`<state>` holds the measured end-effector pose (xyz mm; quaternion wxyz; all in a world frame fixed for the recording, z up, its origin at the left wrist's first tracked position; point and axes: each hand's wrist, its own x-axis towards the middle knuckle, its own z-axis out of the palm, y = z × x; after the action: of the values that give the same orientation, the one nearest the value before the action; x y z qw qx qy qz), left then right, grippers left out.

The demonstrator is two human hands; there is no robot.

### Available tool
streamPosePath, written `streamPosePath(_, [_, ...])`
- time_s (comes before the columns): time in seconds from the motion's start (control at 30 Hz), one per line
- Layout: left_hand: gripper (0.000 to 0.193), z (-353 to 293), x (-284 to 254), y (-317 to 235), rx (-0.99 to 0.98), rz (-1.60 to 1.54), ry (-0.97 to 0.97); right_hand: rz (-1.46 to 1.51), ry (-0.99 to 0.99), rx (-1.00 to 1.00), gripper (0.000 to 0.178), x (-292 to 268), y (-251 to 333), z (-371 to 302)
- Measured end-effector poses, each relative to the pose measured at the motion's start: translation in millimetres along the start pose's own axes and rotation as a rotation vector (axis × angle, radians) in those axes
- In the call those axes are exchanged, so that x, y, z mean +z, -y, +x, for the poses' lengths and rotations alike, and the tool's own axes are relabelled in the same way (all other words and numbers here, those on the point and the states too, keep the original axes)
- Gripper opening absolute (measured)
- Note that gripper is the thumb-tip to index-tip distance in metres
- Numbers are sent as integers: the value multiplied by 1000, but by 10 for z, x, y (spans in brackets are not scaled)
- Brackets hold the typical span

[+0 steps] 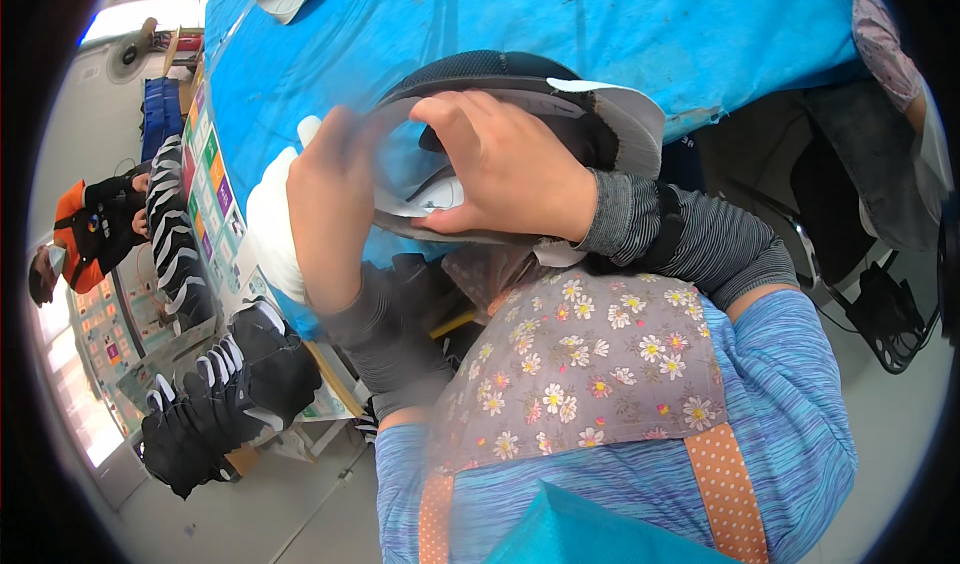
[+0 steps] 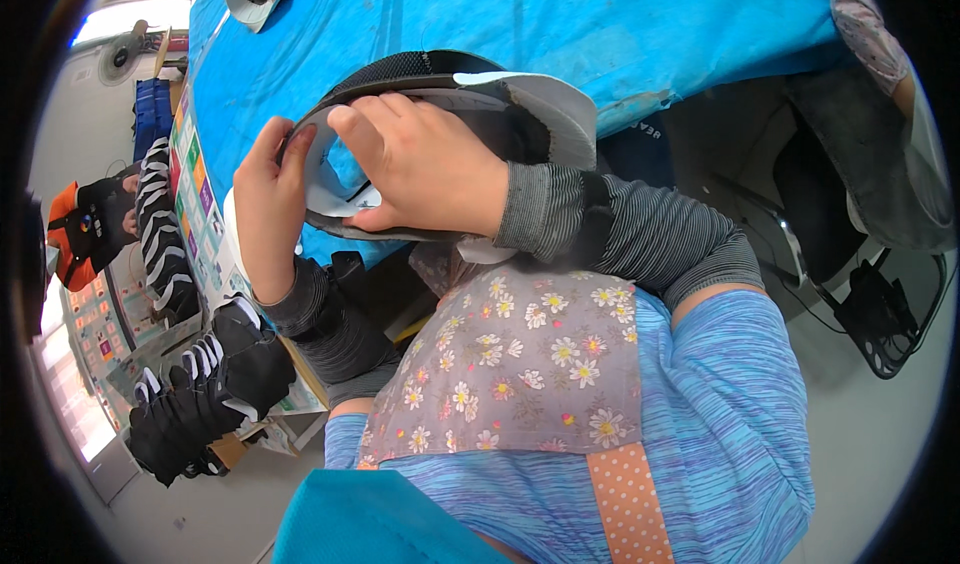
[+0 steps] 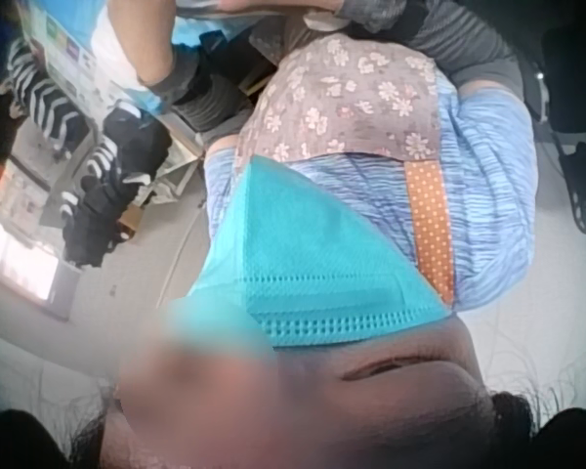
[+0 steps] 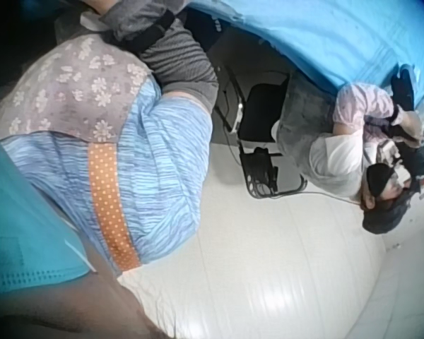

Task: The person inserts white padding components into black shoe uppers by hand, carefully aligning and pressing them into place.

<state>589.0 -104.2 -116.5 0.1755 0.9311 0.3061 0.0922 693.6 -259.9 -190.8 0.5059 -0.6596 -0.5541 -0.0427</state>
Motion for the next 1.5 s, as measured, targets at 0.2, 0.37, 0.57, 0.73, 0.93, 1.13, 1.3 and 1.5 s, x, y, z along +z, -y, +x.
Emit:
streamPosePath(0.2, [24, 37, -104, -195, -33, 100, 68, -17, 38, -3, 75, 9, -25, 12])
streamPosePath(0.37, [26, 90, -8, -212, 205, 89, -58, -1, 46, 20, 74, -10, -41, 64])
streamPosePath(0.57, [22, 127, 3, -261, 136, 77, -37, -10, 25, 3, 70, -26, -46, 78])
streamPosePath(0.73, [21, 129, 30, -175, 148, 49, -48, -108, 95, 76, 65, -71, 41, 78])
streamPosePath(0.93, [22, 146, 34, -82, 110, 15, -58, 134, 121, 8, 41, 8, 17, 27])
streamPosePath(1.13, [87, 130, 31, 185, 107, -1073, 272, 332, -7, -78, 37, 91, -61, -18])
streamPosePath(1.3, [89, 1, 507, 261, 165, -966, 12, 394, -33, -111, 35, 173, -53, 3])
streamPosePath(1.5, [75, -55, 687, 76, 21, -1121, -128, 330, -40, -128, 35, 188, -101, -7])
